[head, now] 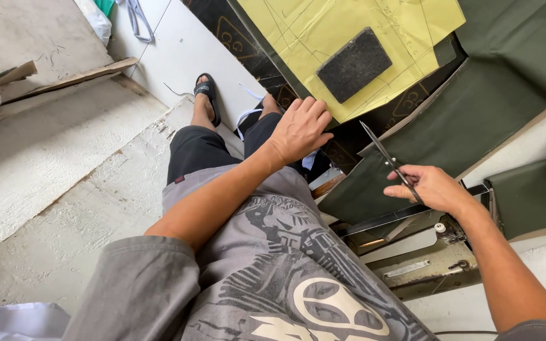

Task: The person uses a red marker and a straight edge to draw a line on a yellow paper pattern placed over a green fabric. They then use shears to cut the green fabric along the drawn line, following the pattern's shape.

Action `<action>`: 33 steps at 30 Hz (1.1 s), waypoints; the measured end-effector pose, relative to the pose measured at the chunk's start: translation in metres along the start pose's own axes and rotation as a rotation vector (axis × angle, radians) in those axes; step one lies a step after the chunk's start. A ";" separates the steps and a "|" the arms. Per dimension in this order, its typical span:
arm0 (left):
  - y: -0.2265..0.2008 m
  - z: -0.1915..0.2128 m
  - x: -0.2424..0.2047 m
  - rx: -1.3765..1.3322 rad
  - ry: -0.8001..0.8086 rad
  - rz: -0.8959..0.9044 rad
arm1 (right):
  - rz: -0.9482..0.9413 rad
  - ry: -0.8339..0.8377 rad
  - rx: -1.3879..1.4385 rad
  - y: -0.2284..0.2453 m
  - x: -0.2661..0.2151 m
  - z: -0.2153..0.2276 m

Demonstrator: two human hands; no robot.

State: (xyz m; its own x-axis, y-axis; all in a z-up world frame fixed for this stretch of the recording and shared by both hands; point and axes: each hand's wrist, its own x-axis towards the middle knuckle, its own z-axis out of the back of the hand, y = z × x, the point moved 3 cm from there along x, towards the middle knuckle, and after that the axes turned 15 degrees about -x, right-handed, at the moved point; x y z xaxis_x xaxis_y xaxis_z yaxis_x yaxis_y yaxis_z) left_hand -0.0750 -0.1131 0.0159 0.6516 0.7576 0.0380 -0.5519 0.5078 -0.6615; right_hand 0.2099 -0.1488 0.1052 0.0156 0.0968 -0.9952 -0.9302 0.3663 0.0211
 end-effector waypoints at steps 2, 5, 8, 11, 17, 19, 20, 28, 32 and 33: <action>0.004 -0.007 0.003 0.034 0.051 0.009 | 0.040 0.005 0.016 0.005 0.002 -0.002; 0.008 -0.020 0.004 0.080 0.047 -0.033 | 0.070 0.033 0.086 -0.005 0.016 -0.013; 0.010 -0.026 0.003 0.033 -0.180 -0.162 | 0.356 -0.019 0.191 -0.026 0.041 -0.026; 0.004 -0.024 0.007 0.066 -0.123 -0.121 | 0.378 -0.017 0.204 -0.025 0.038 -0.028; 0.003 -0.038 0.014 0.146 -0.187 -0.215 | 0.389 -0.031 0.214 -0.023 0.032 -0.024; 0.006 -0.043 0.013 0.172 -0.189 -0.245 | 0.394 0.001 0.236 -0.022 0.032 -0.027; 0.007 -0.045 0.013 0.173 -0.188 -0.248 | 0.395 -0.001 0.239 -0.021 0.032 -0.027; 0.018 -0.058 0.011 0.124 -0.157 -0.241 | 0.441 0.078 0.298 -0.011 0.028 -0.029; 0.012 -0.046 0.010 0.077 -0.061 -0.183 | 0.451 0.103 0.311 -0.017 0.035 -0.033; 0.011 -0.049 0.010 0.107 -0.099 -0.187 | 0.453 0.108 0.309 -0.017 0.036 -0.034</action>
State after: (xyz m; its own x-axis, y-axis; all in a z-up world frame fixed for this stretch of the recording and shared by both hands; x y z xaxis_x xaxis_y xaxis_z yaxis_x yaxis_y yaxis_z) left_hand -0.0487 -0.1201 -0.0276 0.6966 0.6800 0.2290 -0.4818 0.6798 -0.5529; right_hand 0.2142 -0.1833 0.0657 -0.4138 0.2180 -0.8839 -0.6844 0.5657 0.4600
